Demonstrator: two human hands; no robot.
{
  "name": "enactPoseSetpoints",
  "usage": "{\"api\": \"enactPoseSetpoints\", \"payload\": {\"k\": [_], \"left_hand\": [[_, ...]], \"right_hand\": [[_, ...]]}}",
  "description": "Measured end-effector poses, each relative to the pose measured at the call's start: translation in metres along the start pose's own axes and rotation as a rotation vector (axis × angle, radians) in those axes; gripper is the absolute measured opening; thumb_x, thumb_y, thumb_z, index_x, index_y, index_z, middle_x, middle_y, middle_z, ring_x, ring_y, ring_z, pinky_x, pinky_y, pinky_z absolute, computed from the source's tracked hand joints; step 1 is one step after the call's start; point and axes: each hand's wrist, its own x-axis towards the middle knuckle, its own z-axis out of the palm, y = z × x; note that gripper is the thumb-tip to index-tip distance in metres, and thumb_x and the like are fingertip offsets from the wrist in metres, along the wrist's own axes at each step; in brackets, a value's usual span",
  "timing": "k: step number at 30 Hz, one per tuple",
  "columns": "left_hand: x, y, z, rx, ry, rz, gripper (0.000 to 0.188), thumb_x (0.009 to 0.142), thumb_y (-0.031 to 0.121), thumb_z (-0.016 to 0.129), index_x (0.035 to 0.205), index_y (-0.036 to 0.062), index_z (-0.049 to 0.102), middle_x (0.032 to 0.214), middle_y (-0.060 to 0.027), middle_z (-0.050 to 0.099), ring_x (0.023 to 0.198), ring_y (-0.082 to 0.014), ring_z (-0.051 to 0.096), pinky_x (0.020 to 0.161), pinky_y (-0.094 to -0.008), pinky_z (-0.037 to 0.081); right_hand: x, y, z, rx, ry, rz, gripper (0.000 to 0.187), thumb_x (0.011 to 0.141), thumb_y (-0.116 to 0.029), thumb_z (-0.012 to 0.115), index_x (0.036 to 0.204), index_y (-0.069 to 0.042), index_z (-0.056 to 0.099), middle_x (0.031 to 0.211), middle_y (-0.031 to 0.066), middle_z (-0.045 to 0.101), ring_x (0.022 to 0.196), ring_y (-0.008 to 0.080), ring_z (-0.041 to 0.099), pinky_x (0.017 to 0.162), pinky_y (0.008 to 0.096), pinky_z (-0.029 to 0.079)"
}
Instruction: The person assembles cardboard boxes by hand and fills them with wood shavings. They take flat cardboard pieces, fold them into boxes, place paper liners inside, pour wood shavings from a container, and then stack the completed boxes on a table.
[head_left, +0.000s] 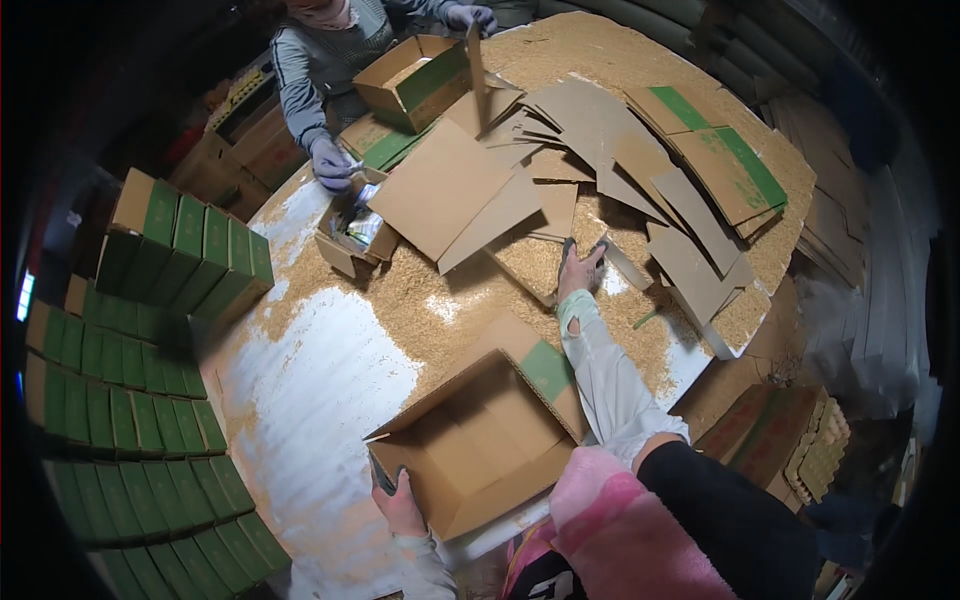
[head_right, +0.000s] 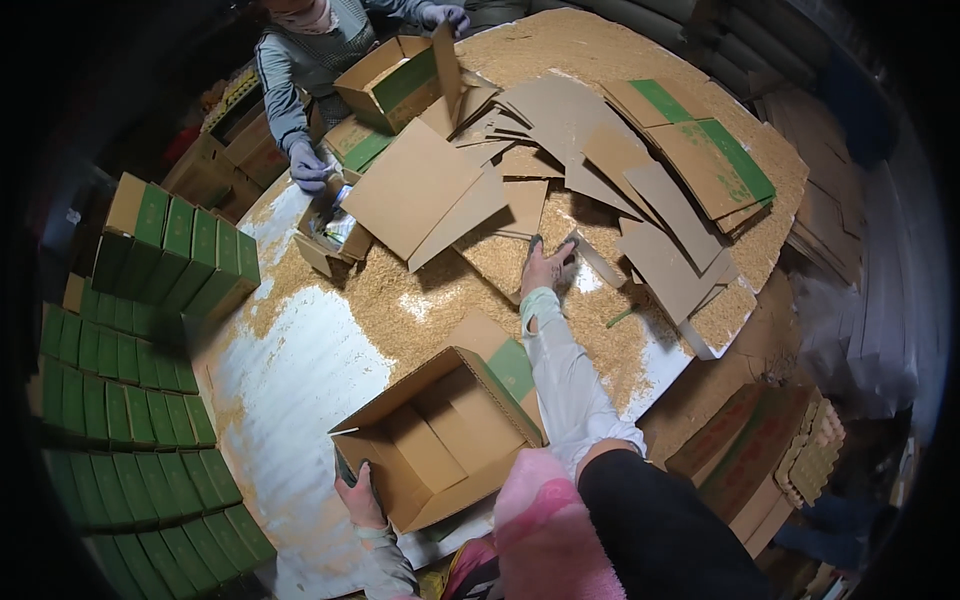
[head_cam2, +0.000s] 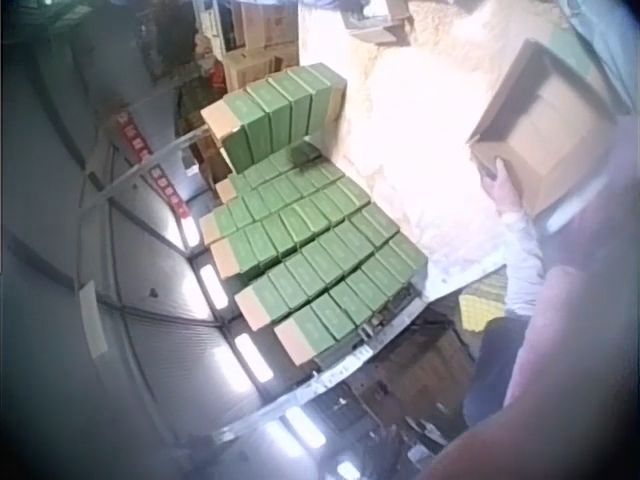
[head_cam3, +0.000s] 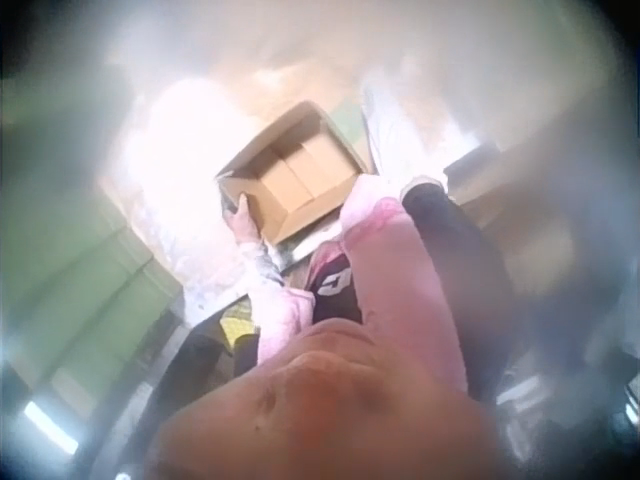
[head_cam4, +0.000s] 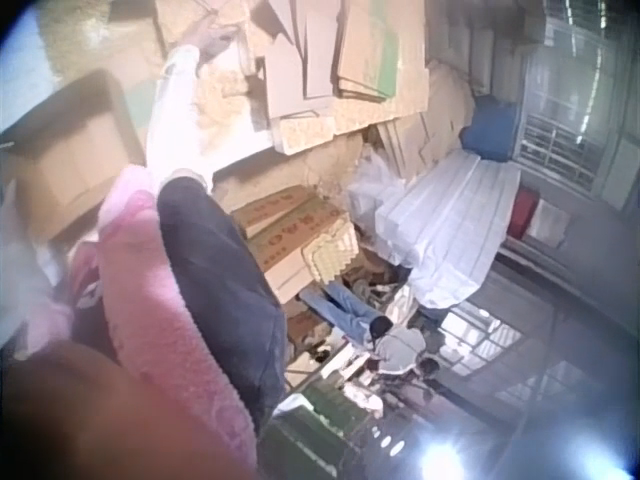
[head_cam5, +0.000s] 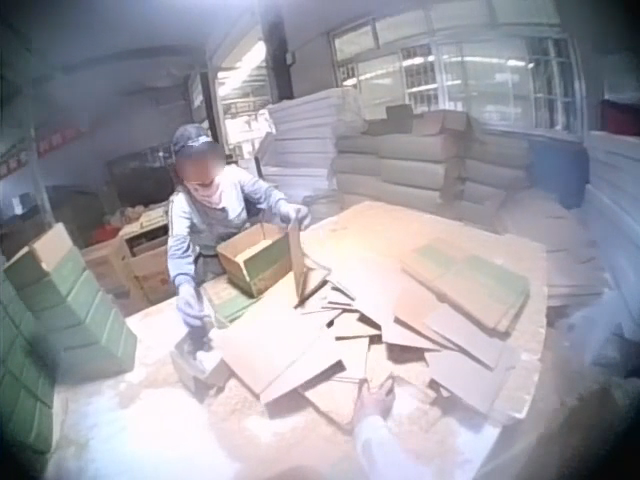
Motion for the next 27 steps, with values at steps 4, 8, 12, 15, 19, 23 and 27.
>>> {"api": "enactPoseSetpoints", "payload": {"k": [4, 8, 12, 15, 19, 23, 27], "left_hand": [[0.006, 0.009, 0.011, -0.033, -0.031, -0.068, 0.047, 0.081, 0.0, 0.055, 0.126, -0.0016, 0.041, 0.11, -0.0112, 0.056, 0.093, -0.0177, 0.055, 0.081, -0.0278, 0.045], [0.011, 0.005, 0.001, 0.0, -0.028, -0.036, 0.043, 0.08, 0.001, 0.055, 0.122, -0.0014, 0.046, 0.104, -0.0114, 0.06, 0.088, -0.0187, 0.057, 0.079, -0.0291, 0.045], [0.022, -0.013, -0.008, 0.242, 0.018, 0.074, 0.04, 0.077, 0.011, 0.059, 0.115, -0.001, 0.052, 0.104, -0.0198, 0.06, 0.091, -0.031, 0.059, 0.081, -0.0356, 0.044], [0.022, 0.005, 0.001, 0.223, -0.086, 0.092, 0.044, 0.077, 0.011, 0.058, 0.118, -0.0004, 0.05, 0.107, -0.0203, 0.059, 0.096, -0.033, 0.057, 0.083, -0.0364, 0.043], [0.042, 0.013, 0.018, 0.472, -0.105, 0.222, 0.041, 0.078, 0.012, 0.057, 0.117, 0.004, 0.052, 0.104, -0.0144, 0.063, 0.094, -0.0266, 0.06, 0.083, -0.0333, 0.045], [0.086, -0.001, 0.075, 1.196, -0.436, 0.621, 0.037, 0.086, 0.026, 0.052, 0.116, 0.0056, 0.053, 0.106, -0.0167, 0.06, 0.096, -0.028, 0.059, 0.079, -0.0358, 0.048], [0.073, -0.016, 0.08, 0.517, -0.469, 0.603, 0.034, 0.088, 0.023, 0.048, 0.116, 0.0037, 0.053, 0.1, -0.0137, 0.061, 0.094, -0.0243, 0.058, 0.082, -0.0343, 0.047]], "right_hand": [[0.024, -0.029, 0.002, 0.306, -0.003, -0.179, 0.071, 0.082, -0.016, 0.061, 0.14, -0.011, 0.021, 0.125, 0.0227, 0.043, 0.101, 0.0287, 0.051, 0.085, 0.0324, 0.042], [0.029, -0.032, -0.1, 0.313, -0.203, -0.365, 0.063, 0.08, -0.014, 0.063, 0.133, -0.002, 0.031, 0.12, 0.0198, 0.046, 0.104, 0.0282, 0.051, 0.086, 0.0327, 0.044], [0.013, -0.047, -0.229, 0.682, -0.774, 0.018, 0.048, 0.083, -0.01, 0.061, 0.124, 0.002, 0.041, 0.108, 0.0122, 0.056, 0.088, 0.02, 0.059, 0.074, 0.0297, 0.05], [-0.015, -0.066, -0.282, 0.644, -0.897, 0.071, 0.036, 0.088, -0.016, 0.056, 0.118, 0.003, 0.049, 0.103, 0.0091, 0.059, 0.087, 0.0152, 0.059, 0.075, 0.0263, 0.05], [-0.07, -0.099, -0.288, 0.661, -1.068, 0.046, 0.035, 0.092, -0.02, 0.05, 0.118, 0.003, 0.05, 0.109, 0.007, 0.059, 0.091, 0.0129, 0.057, 0.081, 0.0266, 0.047], [-0.13, -0.1, -0.265, 0.278, -1.113, -0.792, 0.034, 0.09, -0.012, 0.051, 0.121, -0.002, 0.047, 0.112, 0.0106, 0.058, 0.1, 0.0206, 0.056, 0.091, 0.0308, 0.042], [-0.132, -0.059, -0.24, 0.088, -1.191, -0.988, 0.037, 0.086, -0.009, 0.054, 0.122, -0.001, 0.046, 0.119, 0.0122, 0.053, 0.107, 0.0214, 0.053, 0.097, 0.0315, 0.038]]}}
